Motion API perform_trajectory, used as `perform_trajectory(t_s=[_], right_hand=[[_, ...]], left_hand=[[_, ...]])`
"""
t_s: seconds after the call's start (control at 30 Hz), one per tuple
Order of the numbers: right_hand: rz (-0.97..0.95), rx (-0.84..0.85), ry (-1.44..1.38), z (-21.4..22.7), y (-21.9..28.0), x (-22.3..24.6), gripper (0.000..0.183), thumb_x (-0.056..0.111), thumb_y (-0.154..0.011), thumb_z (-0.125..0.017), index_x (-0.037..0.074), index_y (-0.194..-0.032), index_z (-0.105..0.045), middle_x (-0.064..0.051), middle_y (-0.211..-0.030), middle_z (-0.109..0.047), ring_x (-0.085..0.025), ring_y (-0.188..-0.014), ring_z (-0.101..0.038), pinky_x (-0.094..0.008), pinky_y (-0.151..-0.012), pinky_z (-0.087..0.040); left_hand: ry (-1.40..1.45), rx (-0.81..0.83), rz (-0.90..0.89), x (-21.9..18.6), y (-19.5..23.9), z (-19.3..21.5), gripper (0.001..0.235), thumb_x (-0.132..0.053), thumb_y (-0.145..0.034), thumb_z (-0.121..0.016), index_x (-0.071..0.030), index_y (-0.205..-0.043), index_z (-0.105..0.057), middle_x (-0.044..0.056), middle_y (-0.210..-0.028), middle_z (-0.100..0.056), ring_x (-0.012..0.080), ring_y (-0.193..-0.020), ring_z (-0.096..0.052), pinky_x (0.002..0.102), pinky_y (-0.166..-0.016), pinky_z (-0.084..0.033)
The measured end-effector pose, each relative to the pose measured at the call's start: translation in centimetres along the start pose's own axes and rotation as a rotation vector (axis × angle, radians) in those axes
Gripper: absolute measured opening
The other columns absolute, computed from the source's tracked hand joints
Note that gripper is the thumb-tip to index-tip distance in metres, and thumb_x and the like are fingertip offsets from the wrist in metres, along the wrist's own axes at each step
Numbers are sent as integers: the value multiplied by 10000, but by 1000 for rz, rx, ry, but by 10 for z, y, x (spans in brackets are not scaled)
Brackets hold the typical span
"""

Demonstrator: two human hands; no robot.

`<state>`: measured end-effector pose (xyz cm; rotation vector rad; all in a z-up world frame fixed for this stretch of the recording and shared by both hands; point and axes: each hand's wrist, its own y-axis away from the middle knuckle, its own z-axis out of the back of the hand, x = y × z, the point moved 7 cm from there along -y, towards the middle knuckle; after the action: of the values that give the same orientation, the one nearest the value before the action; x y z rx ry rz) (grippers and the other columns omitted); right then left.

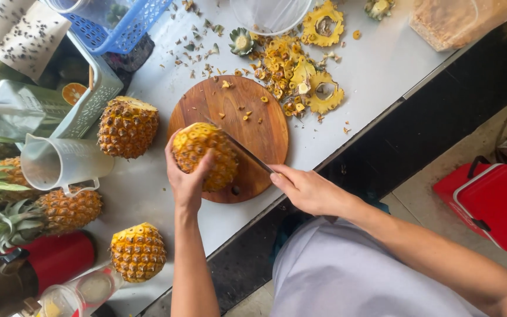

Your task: The recorder is peeling multiple pineapples at a food stall.

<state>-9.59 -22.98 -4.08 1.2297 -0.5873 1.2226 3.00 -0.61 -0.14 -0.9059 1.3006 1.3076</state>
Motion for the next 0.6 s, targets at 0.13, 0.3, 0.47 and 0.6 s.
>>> perform_trajectory(t_s=[0.13,0.3,0.47,0.6], right_hand=[[-323,306,-19,20,-4,-4,563,497,-1012,-407,237,-1506,-487,-127,-637,-589,-226,-483,-599,-374,-495,-522],[-340,22,-199,84,-31,-20,564,484,-1028,-408,207,-1517,-467,13,-566,-444,-104,-426,-445,-295,-386,-435],[-63,-193,-56,75,-37,-74,534,457,-1073,-489,135,-1499,-510,-110,-926,-628,-166,-719,-591,-346,-628,-509],[-124,59,119,88,3,7,585,446,-991,-498,213,-1527,-467,-140,-696,-655,-266,-671,-675,-411,-683,-547]], left_hand=[[142,-237,24,52,10,43,921,-432,-830,-818,-40,-1541,-384,163,-1434,-541,266,-1322,-557,427,-1119,-472],[4,-620,102,35,46,69,1065,-504,-813,-767,-156,-1607,-149,155,-1441,-408,284,-1286,-518,467,-1048,-477],[-761,-250,-406,-48,47,58,1156,-479,-645,-862,-66,-1586,-333,198,-1497,-470,352,-1389,-463,503,-1119,-415],[-976,37,-640,123,-92,114,1197,-535,-452,-892,-75,-1477,-481,206,-1355,-567,367,-1264,-535,483,-1064,-450]])
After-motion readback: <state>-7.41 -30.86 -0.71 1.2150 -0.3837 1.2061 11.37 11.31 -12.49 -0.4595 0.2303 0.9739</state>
